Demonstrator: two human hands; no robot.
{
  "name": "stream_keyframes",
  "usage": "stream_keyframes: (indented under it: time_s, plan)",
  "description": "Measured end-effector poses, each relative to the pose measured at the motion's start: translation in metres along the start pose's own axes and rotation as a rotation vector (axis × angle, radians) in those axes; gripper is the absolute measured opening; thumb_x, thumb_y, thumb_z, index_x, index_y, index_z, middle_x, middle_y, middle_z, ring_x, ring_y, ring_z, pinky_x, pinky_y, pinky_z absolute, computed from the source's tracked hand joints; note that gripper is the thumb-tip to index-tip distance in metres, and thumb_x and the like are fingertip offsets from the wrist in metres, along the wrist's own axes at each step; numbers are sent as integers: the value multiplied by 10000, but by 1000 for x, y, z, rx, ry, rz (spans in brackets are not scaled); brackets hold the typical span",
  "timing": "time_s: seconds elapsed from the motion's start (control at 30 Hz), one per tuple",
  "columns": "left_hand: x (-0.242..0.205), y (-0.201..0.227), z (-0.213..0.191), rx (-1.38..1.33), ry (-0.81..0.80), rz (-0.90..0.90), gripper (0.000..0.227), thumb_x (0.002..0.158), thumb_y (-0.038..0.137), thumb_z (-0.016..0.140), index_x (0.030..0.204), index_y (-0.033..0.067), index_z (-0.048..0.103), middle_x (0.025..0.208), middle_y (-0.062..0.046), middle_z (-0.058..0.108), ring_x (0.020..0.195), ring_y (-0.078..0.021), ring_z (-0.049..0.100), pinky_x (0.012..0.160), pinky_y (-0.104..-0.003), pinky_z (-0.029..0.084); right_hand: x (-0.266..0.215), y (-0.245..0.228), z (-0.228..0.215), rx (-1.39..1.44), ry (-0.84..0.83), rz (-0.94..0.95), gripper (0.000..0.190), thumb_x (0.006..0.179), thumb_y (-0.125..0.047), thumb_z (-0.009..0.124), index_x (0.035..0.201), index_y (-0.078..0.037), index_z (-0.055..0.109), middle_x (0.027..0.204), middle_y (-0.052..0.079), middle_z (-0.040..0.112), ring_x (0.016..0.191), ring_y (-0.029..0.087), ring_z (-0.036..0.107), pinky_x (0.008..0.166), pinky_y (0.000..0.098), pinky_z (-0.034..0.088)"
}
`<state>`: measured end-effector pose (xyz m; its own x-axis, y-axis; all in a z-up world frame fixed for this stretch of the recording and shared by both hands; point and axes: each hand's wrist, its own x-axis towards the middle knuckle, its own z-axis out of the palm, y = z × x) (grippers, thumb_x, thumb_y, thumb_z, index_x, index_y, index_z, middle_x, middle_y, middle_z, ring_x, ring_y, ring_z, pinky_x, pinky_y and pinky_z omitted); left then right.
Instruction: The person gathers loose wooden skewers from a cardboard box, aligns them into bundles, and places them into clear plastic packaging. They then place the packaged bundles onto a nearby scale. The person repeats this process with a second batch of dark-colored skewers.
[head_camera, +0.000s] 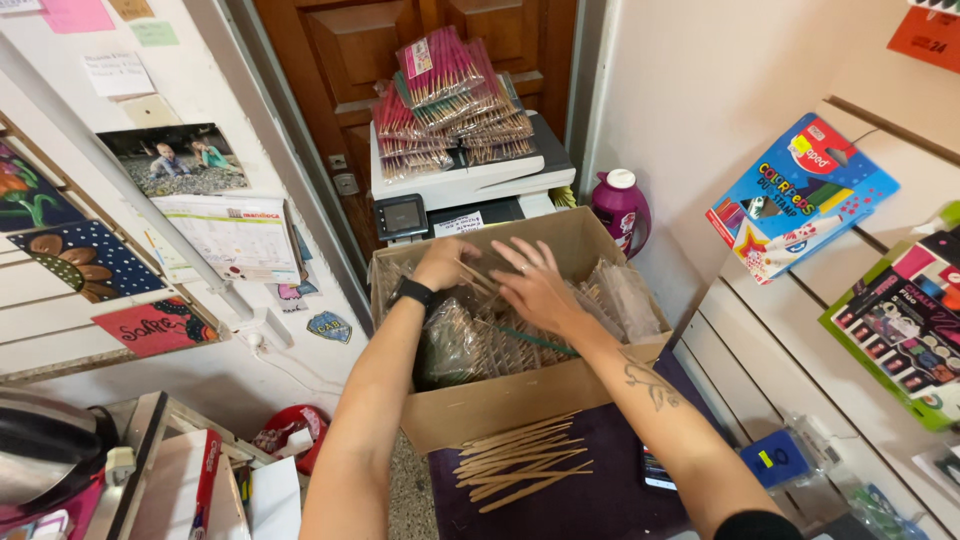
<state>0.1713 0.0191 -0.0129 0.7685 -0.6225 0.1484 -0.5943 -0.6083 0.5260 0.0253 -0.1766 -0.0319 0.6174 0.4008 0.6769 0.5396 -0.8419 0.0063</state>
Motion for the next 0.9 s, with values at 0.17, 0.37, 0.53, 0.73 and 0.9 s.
stream_keyframes:
  time_s: [0.17,0.37,0.53,0.73,0.9]
  plan:
    - [-15,10,3,57,-54,-18,382,758,39,775,1129,129,800,1119,-183,770,1113,-422,703,942,-500,583,-27,-18,-17,179,191,17,365,1021,-376,548,1288,-168,684,1455,144,511,1325,401,516,1056,619,383]
    - [-70,38,-15,-6,88,-31,382,912,-39,565,1169,153,772,1273,-118,711,1183,-352,663,1042,-498,530,-152,-101,7,382,203,-70,314,926,-421,715,1087,-153,743,1094,53,692,980,261,677,869,422,514]
    - [-88,28,-16,-119,330,84,465,890,-154,468,1153,91,763,1265,-112,717,1169,-292,661,1109,-466,486,-201,-129,20,365,-796,46,939,892,-383,804,1610,-116,260,1665,161,213,1497,390,245,1187,593,178]
    - [-118,27,-13,-212,410,123,530,834,-174,433,1192,84,726,1258,-107,700,1014,-255,694,966,-381,565,-212,-127,46,181,-921,126,1097,788,-438,810,1602,-43,189,1633,173,280,1492,351,262,1208,600,119]
    - [-148,28,-7,-305,484,137,418,884,-95,521,1190,104,725,1296,-71,667,871,-142,599,740,-271,484,-220,-119,77,107,-866,74,1116,639,-461,932,1513,-51,372,1429,179,399,1283,398,406,1152,577,234]
